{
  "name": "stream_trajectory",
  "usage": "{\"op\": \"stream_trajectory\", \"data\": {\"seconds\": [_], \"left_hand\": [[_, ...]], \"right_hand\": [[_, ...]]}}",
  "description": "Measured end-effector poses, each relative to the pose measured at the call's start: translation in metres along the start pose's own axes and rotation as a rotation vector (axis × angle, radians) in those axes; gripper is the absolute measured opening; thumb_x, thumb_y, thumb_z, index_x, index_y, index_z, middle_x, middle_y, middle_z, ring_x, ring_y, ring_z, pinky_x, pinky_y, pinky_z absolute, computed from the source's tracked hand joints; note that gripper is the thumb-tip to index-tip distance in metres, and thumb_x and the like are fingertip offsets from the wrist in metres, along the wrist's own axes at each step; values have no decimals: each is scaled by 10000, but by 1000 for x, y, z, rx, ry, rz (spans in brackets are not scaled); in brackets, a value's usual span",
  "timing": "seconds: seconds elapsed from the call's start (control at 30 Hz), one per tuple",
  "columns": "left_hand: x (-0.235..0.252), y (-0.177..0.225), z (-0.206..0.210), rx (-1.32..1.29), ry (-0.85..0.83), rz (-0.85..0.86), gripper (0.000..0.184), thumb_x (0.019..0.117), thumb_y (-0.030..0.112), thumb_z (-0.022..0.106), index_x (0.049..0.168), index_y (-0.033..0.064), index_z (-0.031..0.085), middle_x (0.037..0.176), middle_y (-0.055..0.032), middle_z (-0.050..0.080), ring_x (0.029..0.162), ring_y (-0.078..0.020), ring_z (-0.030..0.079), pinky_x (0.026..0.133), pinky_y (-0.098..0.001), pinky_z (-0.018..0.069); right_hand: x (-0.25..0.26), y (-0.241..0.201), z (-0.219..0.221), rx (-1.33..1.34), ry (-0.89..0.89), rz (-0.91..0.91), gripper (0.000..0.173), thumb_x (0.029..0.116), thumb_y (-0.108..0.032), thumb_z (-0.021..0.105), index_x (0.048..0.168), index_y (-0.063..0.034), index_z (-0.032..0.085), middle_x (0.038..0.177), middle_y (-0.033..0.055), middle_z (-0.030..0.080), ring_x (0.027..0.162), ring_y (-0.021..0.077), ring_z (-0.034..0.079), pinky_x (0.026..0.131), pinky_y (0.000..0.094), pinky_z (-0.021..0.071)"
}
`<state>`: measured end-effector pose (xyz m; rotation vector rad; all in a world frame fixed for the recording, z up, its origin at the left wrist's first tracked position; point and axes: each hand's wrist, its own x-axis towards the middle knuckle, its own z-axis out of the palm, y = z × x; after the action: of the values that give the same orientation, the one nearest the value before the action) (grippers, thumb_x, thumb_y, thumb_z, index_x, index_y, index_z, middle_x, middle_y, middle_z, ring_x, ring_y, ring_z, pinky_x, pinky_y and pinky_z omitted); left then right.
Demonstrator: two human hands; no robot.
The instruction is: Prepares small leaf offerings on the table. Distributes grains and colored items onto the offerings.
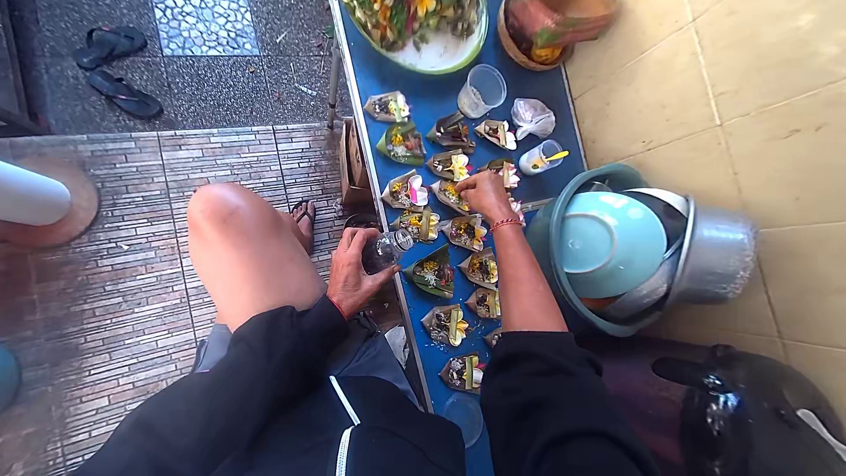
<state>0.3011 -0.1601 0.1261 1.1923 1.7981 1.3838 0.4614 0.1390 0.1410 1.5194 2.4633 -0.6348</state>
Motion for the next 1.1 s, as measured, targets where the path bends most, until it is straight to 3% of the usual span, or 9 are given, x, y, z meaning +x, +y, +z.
{"op": "stream_trajectory", "data": {"seconds": [0.33,0.63,0.8,0.97,1.03,1.1], "left_hand": [[0,-1,-1,-4,3,-5,627,744,239,885,1253,-15,619,1196,-191,595,1084,-317,609,900,-506,526],[0,0,-1,-26,3,-6,615,744,238,884,1243,-8,621,1199,-188,594,1079,-307,612,893,-496,530],[0,3,-2,-82,-45,-21,625,777,238,859,1281,-19,594,1237,-199,563,1110,-284,591,927,-447,523],[-1,5,-5,-230,-194,-54,658,820,292,822,1344,-9,561,1315,-173,546,1185,-240,567,985,-414,506],[-4,3,-5,-331,-249,-34,642,832,317,801,1341,6,563,1314,-139,562,1186,-195,576,989,-379,516],[-9,3,-5,-452,-311,-12,625,849,319,786,1342,12,554,1319,-116,564,1181,-168,591,982,-352,540]], "right_hand": [[-4,-10,-7,-51,-55,11,298,949,13,556,1125,-64,784,1169,219,721,1180,417,639,1036,607,447],[-2,-4,-6,25,23,-28,253,908,38,618,1095,-28,775,1084,186,751,1068,370,699,985,580,506],[-10,-6,-13,96,-5,11,298,963,33,539,1176,-27,740,1183,201,718,1052,362,715,959,557,553],[-70,-28,-24,217,155,-45,300,1016,-17,516,1238,-17,718,1244,227,692,1123,387,677,994,579,507],[-117,-44,-11,376,170,-68,285,1062,-124,525,1277,-27,684,1222,191,704,1048,328,710,930,528,570],[-164,-63,18,612,97,-114,273,1074,-168,523,1267,-38,665,1140,153,715,916,250,712,800,439,604]]}}
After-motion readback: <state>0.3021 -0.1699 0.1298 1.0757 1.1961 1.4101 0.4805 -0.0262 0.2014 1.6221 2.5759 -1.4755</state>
